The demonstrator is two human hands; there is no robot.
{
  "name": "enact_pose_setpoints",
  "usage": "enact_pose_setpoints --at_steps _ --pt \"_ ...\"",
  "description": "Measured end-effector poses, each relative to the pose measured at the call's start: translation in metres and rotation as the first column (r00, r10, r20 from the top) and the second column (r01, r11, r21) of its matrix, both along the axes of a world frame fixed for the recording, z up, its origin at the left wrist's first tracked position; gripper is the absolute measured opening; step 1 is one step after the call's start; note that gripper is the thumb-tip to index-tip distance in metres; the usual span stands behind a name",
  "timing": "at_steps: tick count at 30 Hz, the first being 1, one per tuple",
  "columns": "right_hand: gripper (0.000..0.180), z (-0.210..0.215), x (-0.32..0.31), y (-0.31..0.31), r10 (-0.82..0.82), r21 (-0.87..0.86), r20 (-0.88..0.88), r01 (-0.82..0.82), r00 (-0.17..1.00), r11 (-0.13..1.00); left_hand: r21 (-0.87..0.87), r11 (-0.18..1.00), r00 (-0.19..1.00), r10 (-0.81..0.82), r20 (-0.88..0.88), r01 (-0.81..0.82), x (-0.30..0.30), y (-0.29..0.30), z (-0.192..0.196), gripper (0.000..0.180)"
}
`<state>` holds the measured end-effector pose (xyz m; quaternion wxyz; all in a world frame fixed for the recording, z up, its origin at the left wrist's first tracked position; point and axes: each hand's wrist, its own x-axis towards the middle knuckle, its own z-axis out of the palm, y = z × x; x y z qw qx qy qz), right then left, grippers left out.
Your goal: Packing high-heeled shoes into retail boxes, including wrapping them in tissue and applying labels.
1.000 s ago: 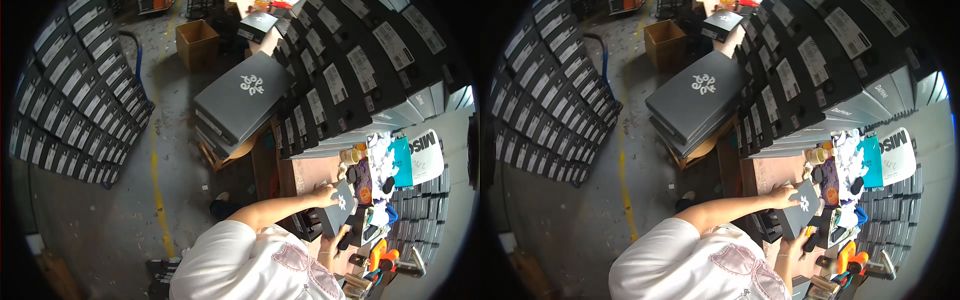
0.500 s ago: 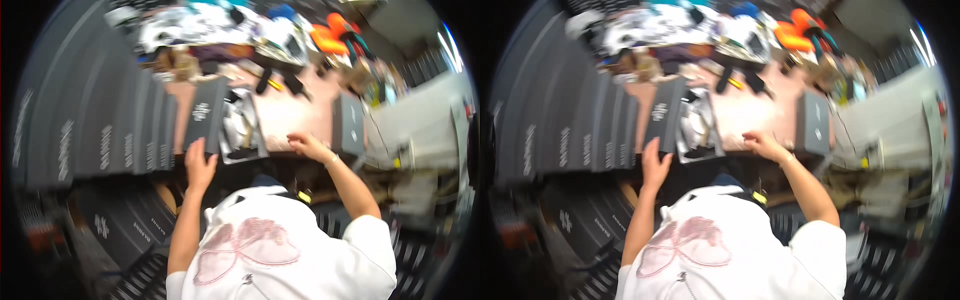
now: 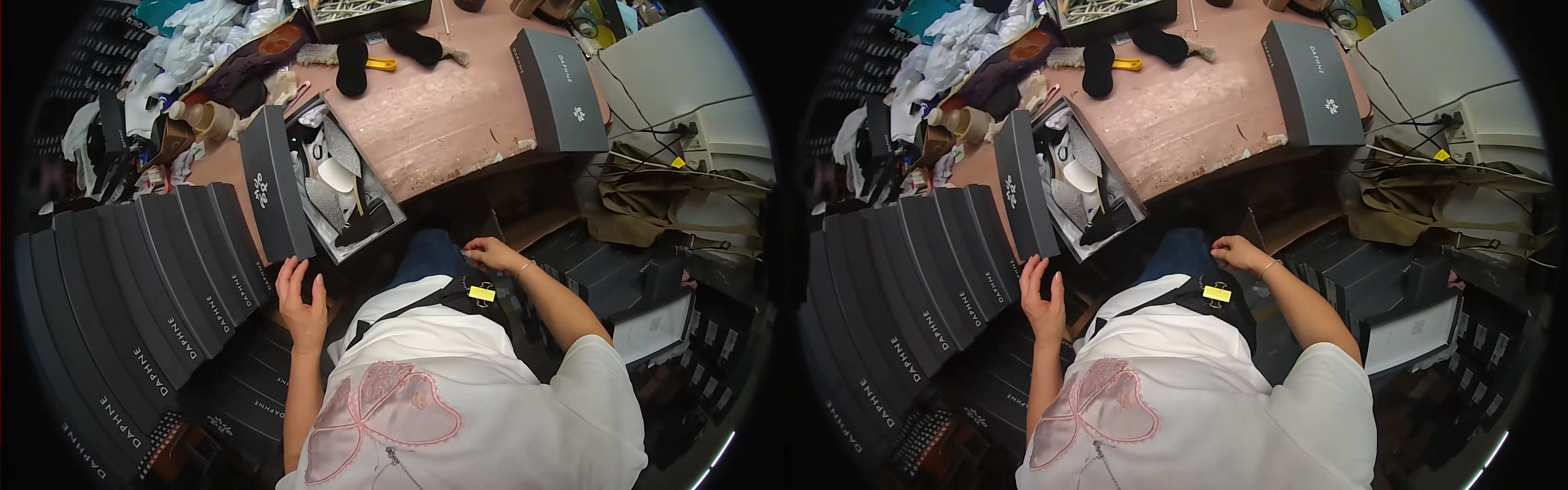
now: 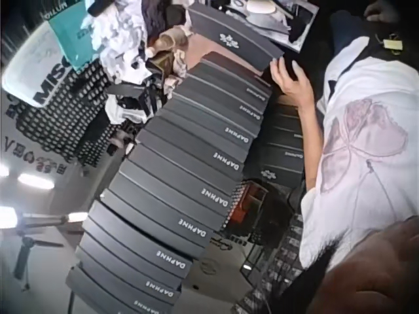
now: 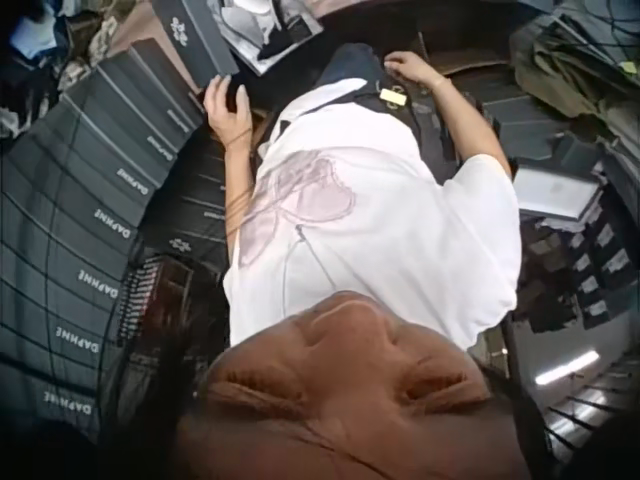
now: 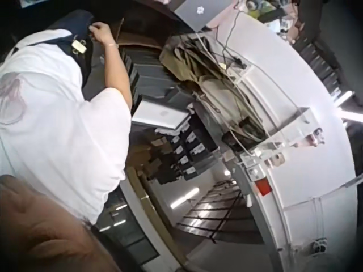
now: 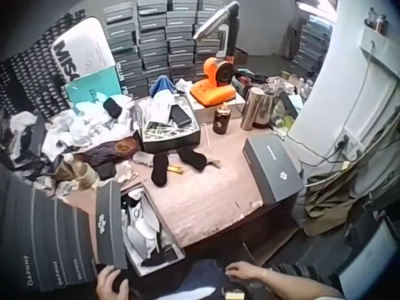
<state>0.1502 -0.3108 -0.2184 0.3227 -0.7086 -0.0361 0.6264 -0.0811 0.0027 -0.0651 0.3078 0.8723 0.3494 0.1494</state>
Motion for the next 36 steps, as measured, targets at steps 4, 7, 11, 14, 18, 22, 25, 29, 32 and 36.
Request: enact_pose_setpoints --at_steps 4,7,11,14,18,22,25,29,32,36 --pt "0.031 0.002 0.010 0.011 -0.037 0.022 0.007 0.036 0.999 0.999 0.020 0.999 0.999 -0.030 -0.012 0.031 0.011 0.002 -0.001 0.029" --pt "0.031 0.006 0.021 0.016 -0.059 0.025 0.053 0.058 0.997 0.998 0.003 0.999 0.999 -0.035 -0.010 0.035 0.016 0.001 0.000 0.029" --pt "0.031 0.004 0.027 0.021 -0.041 0.029 0.066 0.040 0.997 0.999 -0.009 1.000 0.999 -0.027 -0.026 0.027 0.013 0.001 -0.001 0.028" --pt "0.030 0.004 0.028 0.024 -0.033 0.037 0.068 0.031 0.997 0.999 -0.007 0.999 0.999 -0.035 -0.026 0.035 0.008 0.001 -0.003 0.028" --pt "0.026 0.021 0.036 0.045 -0.086 0.095 0.161 0.071 0.983 0.993 0.048 0.994 0.991 -0.098 -0.095 0.102 0.006 0.000 -0.006 0.028" --pt "0.020 0.078 0.053 0.101 -0.190 0.351 0.279 0.084 0.941 0.933 0.137 0.967 0.961 -0.182 -0.209 0.213 0.016 0.006 -0.017 0.033" --pt "0.020 0.107 0.050 0.147 -0.071 0.519 0.328 -0.117 0.942 0.847 0.189 0.954 0.943 -0.174 -0.285 0.233 0.030 0.020 -0.022 0.048" --pt "0.020 0.128 0.033 0.213 0.151 0.404 0.801 -0.710 0.579 0.577 0.170 0.960 0.911 -0.144 -0.387 0.224 0.043 0.040 -0.036 0.062" --pt "0.017 0.100 0.013 0.253 0.343 0.184 0.874 -0.888 0.344 0.420 0.088 0.984 0.873 -0.093 -0.479 0.153 0.059 0.047 -0.024 0.074" --pt "0.017 0.063 0.000 0.271 0.573 -0.020 0.816 -0.988 0.074 0.156 0.172 0.985 0.942 0.063 -0.329 -0.006 0.047 0.073 -0.021 0.072"
